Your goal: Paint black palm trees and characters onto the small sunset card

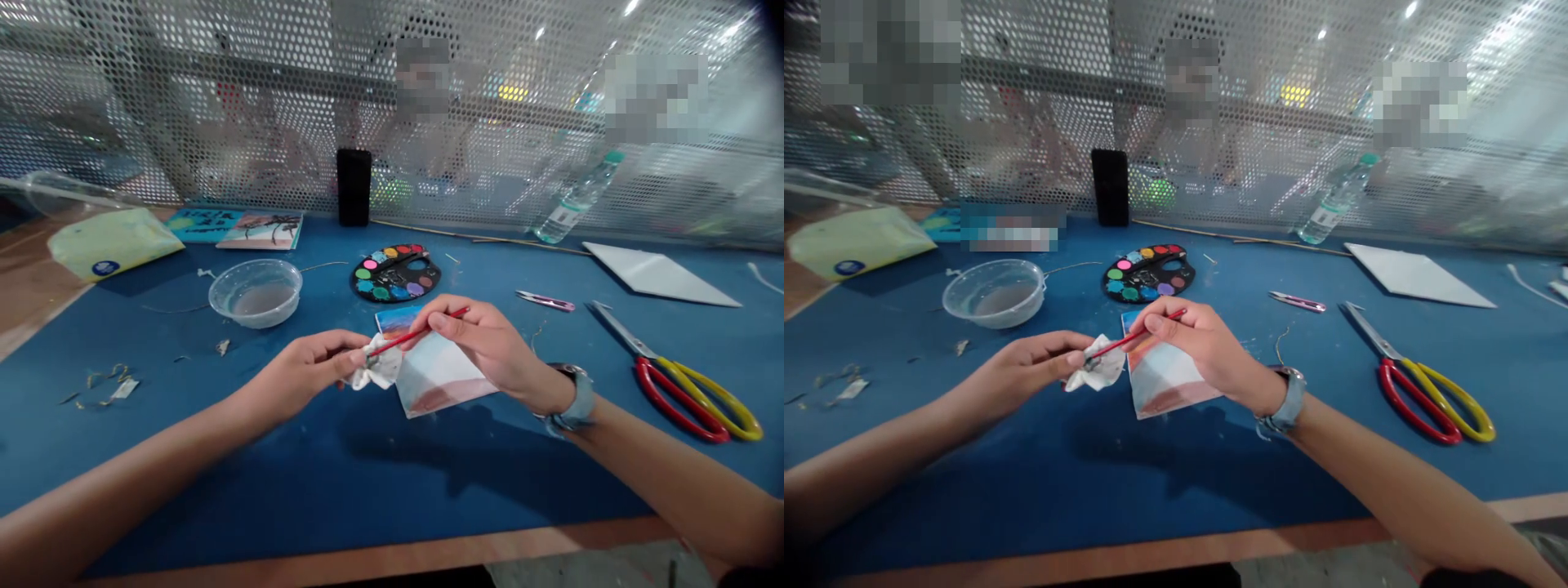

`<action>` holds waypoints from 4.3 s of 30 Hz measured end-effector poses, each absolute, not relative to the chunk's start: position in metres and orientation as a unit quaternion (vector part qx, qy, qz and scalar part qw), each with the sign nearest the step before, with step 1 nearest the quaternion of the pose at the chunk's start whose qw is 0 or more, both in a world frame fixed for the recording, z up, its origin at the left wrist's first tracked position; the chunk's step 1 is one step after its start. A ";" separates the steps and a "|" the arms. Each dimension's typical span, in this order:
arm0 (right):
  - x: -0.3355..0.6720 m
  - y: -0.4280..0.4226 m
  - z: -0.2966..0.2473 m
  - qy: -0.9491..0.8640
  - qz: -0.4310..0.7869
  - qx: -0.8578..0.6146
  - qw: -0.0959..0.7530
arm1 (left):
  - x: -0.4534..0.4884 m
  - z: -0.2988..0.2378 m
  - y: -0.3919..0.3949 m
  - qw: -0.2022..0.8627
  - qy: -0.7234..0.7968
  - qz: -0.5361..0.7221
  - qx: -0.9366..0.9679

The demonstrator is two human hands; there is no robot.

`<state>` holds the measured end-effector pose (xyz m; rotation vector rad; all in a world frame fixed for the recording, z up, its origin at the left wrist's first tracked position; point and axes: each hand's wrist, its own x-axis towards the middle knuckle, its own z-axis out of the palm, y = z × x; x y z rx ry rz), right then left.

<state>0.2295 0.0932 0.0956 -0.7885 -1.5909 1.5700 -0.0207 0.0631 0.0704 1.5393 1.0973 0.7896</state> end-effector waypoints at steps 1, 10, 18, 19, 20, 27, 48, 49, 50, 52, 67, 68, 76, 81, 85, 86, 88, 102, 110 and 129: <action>0.229 0.091 0.096 -0.635 0.596 -0.319 0.374 | -0.020 0.071 0.062 0.523 0.455 0.323 0.645; 0.206 0.142 0.147 -0.728 0.415 -0.292 0.460 | -0.031 0.065 0.068 0.496 0.478 0.381 0.617; 0.168 0.185 0.136 -0.767 0.401 -0.355 0.354 | -0.041 0.060 0.080 0.523 0.466 0.527 0.481; 0.164 0.186 0.132 -0.755 0.472 -0.334 0.309 | -0.042 0.061 0.079 0.534 0.465 0.524 0.473; 0.160 0.186 0.129 -0.742 0.526 -0.311 0.275 | -0.042 0.062 0.079 0.546 0.463 0.518 0.468; 0.131 0.206 0.155 -0.712 0.536 -0.264 0.370 | -0.041 0.068 0.081 0.564 0.450 0.445 0.530; 0.039 0.218 0.123 -0.937 0.245 -0.223 0.112 | -0.048 0.055 0.069 0.093 0.423 0.175 0.884; 0.039 0.218 0.122 -0.937 0.237 -0.228 0.115 | -0.048 0.054 0.068 0.080 0.429 0.163 0.885; 0.039 0.217 0.122 -0.938 0.230 -0.231 0.116 | -0.048 0.054 0.067 0.070 0.432 0.150 0.887; 0.039 0.215 0.124 -0.940 0.219 -0.231 0.119 | -0.047 0.054 0.066 0.057 0.431 0.127 0.892; 0.043 0.218 0.131 -0.895 0.338 -0.213 0.200 | -0.041 0.067 0.065 0.188 0.523 0.121 0.822; 0.048 0.221 0.133 -0.883 0.357 -0.214 0.217 | -0.041 0.070 0.065 0.210 0.536 0.138 0.806; 0.101 0.233 0.133 -0.725 0.531 -0.215 0.382 | -0.046 0.080 0.072 0.409 0.535 0.304 0.673; 0.134 0.220 0.133 -0.610 0.611 -0.231 0.448 | -0.052 0.082 0.083 0.549 0.521 0.410 0.509; 0.150 0.201 0.133 -0.617 0.649 -0.201 0.398 | -0.053 0.094 0.084 0.620 0.479 0.457 0.421; 0.152 0.197 0.133 -0.633 0.643 -0.194 0.385 | -0.052 0.097 0.083 0.633 0.466 0.462 0.410; 0.155 0.189 0.131 -0.663 0.626 -0.187 0.365 | -0.051 0.101 0.080 0.656 0.444 0.464 0.397; 0.185 0.137 0.136 -0.790 0.434 -0.228 0.367 | -0.035 0.096 0.069 0.631 0.390 0.446 0.501; 0.246 0.148 0.135 -0.632 0.417 -0.321 0.569 | -0.042 0.085 0.077 0.520 0.447 0.432 0.586; 0.229 0.159 0.119 -0.666 0.528 -0.287 0.442 | -0.032 0.101 0.068 0.099 0.540 0.150 0.822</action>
